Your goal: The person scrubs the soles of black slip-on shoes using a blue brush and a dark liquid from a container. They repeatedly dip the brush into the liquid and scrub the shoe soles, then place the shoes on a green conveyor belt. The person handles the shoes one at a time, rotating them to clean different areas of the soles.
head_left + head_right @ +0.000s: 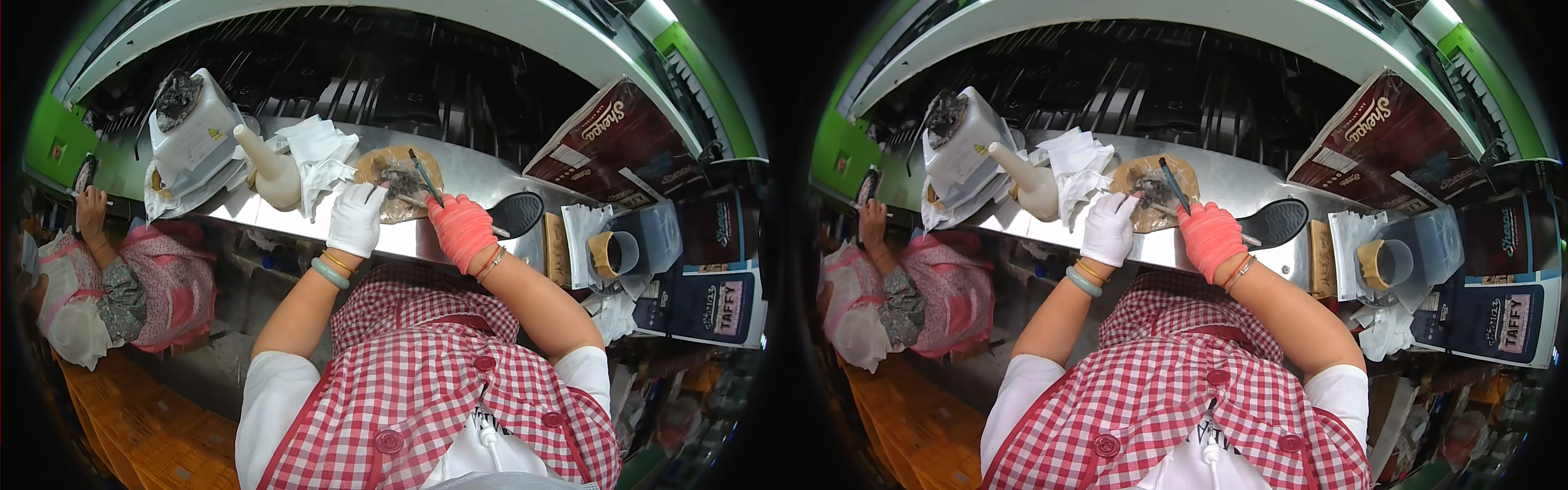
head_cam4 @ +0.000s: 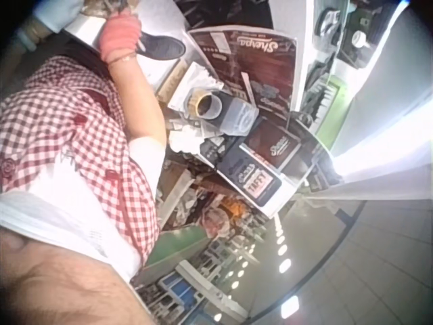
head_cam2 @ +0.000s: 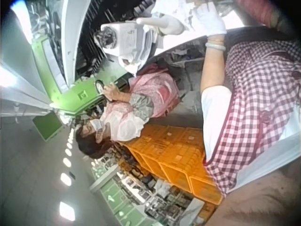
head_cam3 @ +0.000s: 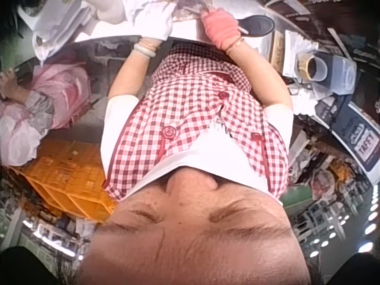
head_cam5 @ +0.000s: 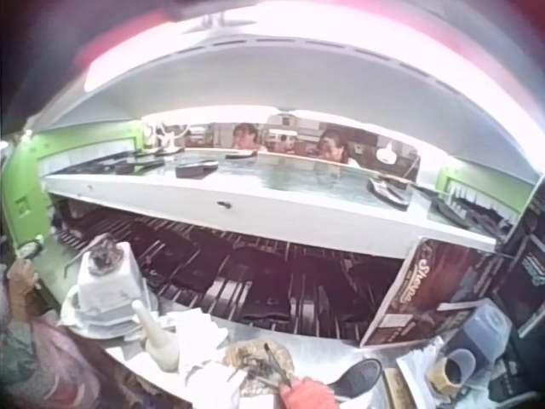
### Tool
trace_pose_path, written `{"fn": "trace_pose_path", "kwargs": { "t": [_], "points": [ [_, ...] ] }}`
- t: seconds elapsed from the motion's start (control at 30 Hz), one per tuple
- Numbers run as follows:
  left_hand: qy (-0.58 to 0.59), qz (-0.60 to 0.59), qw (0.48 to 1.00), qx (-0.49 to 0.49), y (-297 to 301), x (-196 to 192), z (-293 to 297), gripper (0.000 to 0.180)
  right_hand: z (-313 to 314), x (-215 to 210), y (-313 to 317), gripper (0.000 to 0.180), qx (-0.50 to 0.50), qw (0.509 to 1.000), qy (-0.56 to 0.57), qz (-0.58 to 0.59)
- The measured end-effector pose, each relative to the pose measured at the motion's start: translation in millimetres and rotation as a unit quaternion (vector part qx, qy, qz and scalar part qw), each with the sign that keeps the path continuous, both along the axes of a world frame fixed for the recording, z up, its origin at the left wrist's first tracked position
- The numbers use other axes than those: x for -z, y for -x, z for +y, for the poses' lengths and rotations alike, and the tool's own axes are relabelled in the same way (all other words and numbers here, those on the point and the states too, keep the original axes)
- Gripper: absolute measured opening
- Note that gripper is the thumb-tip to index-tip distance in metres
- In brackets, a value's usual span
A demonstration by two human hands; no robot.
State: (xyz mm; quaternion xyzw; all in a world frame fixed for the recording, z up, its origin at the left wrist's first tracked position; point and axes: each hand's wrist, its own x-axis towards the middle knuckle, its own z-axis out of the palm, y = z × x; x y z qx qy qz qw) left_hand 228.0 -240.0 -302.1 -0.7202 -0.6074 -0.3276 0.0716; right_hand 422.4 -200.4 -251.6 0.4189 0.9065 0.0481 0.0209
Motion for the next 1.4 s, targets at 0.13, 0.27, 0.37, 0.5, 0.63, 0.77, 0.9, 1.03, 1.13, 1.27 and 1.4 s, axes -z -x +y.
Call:
{"fn": "trace_pose_path", "kwargs": {
  "t": [0.13, 0.27, 0.37, 0.5, 0.63, 0.77, 0.9, 1.03, 1.13, 1.27, 1.4],
  "points": [
    [-0.054, -0.007, 0.999, 0.006, 0, 6, -5, 0.027, -6, -1, -10, 0.035, 0.004, 1.0, -0.003, 0.028],
    [-0.016, 0.018, 0.999, 0.03, 1, 12, -7, 0.018, -10, 3, -22, 0.034, -0.006, 0.999, -0.006, 0.044],
    [-0.005, 0.02, 1.0, 0.023, -2, 11, -7, 0.016, -11, 0, -27, 0.034, -0.03, 0.999, -0.025, 0.038],
    [0.009, 0.012, 1.0, 0.016, -4, 9, -10, 0.019, -9, -6, -30, 0.032, -0.048, 0.998, -0.031, 0.037],
    [-0.028, -0.009, 0.999, 0.028, -15, 4, -18, 0.026, -11, -8, -28, 0.031, -0.049, 0.998, -0.034, 0.031],
    [-0.03, 0.004, 0.999, 0.028, -27, 5, -19, 0.032, -11, -3, -30, 0.03, -0.049, 0.997, -0.042, 0.039],
    [-0.025, 0.0, 0.999, 0.026, -29, 10, -15, 0.032, -14, -4, -30, 0.029, -0.058, 0.997, -0.029, 0.044],
    [-0.01, 0.013, 0.999, 0.032, -29, 11, -15, 0.028, -14, 1, -33, 0.029, -0.071, 0.995, -0.04, 0.058],
    [-0.001, 0.022, 0.999, 0.032, -30, 12, -16, 0.021, -14, 4, -34, 0.029, -0.075, 0.994, -0.044, 0.068],
    [-0.007, 0.036, 0.999, 0.036, -31, 11, -13, 0.013, -14, 6, -38, 0.028, -0.091, 0.993, -0.049, 0.064],
    [-0.005, 0.058, 0.998, 0.035, -31, 11, -12, 0.01, -13, 1, -40, 0.023, -0.117, 0.991, -0.035, 0.048]
  ]
}}
